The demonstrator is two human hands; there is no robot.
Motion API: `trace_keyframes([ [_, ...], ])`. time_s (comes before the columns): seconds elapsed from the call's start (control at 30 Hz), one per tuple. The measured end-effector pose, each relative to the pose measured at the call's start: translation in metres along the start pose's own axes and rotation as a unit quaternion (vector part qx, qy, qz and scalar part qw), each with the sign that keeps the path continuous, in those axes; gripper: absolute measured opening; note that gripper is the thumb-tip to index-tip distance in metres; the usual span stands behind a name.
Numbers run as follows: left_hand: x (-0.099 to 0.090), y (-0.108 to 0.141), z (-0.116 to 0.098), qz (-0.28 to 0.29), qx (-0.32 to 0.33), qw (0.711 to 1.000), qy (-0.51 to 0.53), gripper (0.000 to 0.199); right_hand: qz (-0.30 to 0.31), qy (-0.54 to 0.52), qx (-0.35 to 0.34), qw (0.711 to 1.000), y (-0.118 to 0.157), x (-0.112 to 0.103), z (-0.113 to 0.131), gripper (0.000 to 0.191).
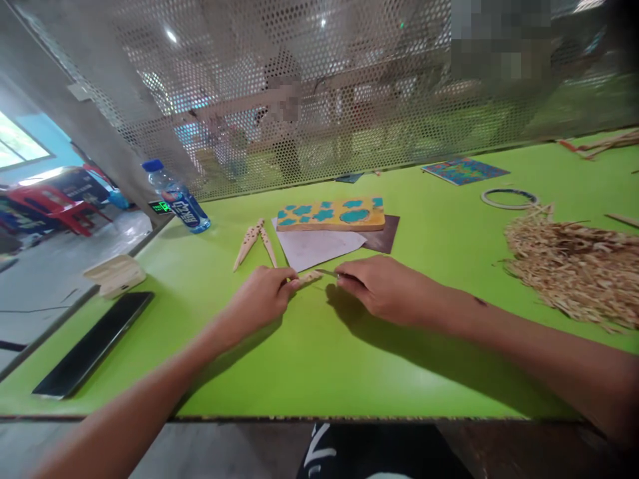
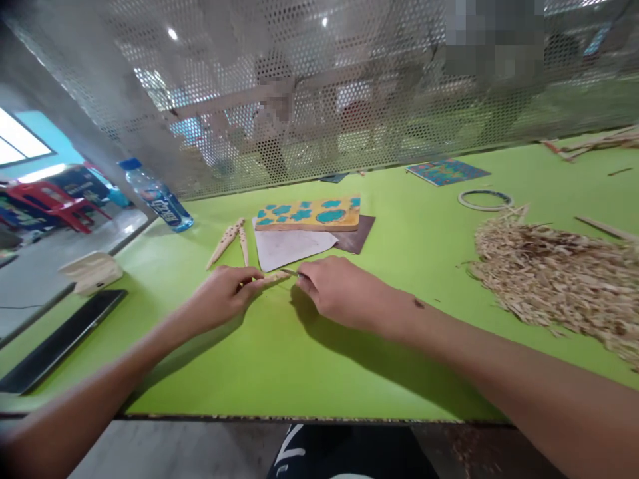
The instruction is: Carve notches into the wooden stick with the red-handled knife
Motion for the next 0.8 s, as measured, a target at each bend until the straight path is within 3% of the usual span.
trace_keyframes([
  [0.17, 0.005, 0.002, -0.007, 0.007, 0.001, 0.999, -0.038, 0.041, 0.041, 0.117, -0.038, 0.992, 0.005, 0.01, 0.013, 0.032],
  [0.3, 0.006, 0.001, -0.01, 0.004, 0.007, 0.998, -0.061, 0.036, 0.034, 0.201, -0.039, 0.978, 0.005, 0.014, 0.018, 0.035],
  [0.47, 0.006, -0.001, -0.008, 0.041, 0.02, 0.994, -0.1, 0.027, 0.013, 0.287, -0.035, 0.957, 0.012, 0.019, 0.029, 0.048],
  [0.6, 0.003, -0.002, -0.006, 0.03, 0.017, 0.996, -0.081, 0.022, 0.031, 0.273, -0.026, 0.961, 0.011, 0.021, 0.032, 0.051],
  [0.8, 0.005, -0.003, -0.006, 0.036, 0.014, 0.995, -0.089, 0.024, 0.092, 0.175, 0.014, 0.98, 0.001, 0.017, 0.026, 0.029],
])
Point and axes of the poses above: each hand's wrist, its own y-axis away from the middle knuckle, its own x-axis out of the palm, z = x × y, the point moved 3 cm from there along -y, towards the middle knuckle, and after that the axes turned 8 degrees about x, right-handed, at the moved point
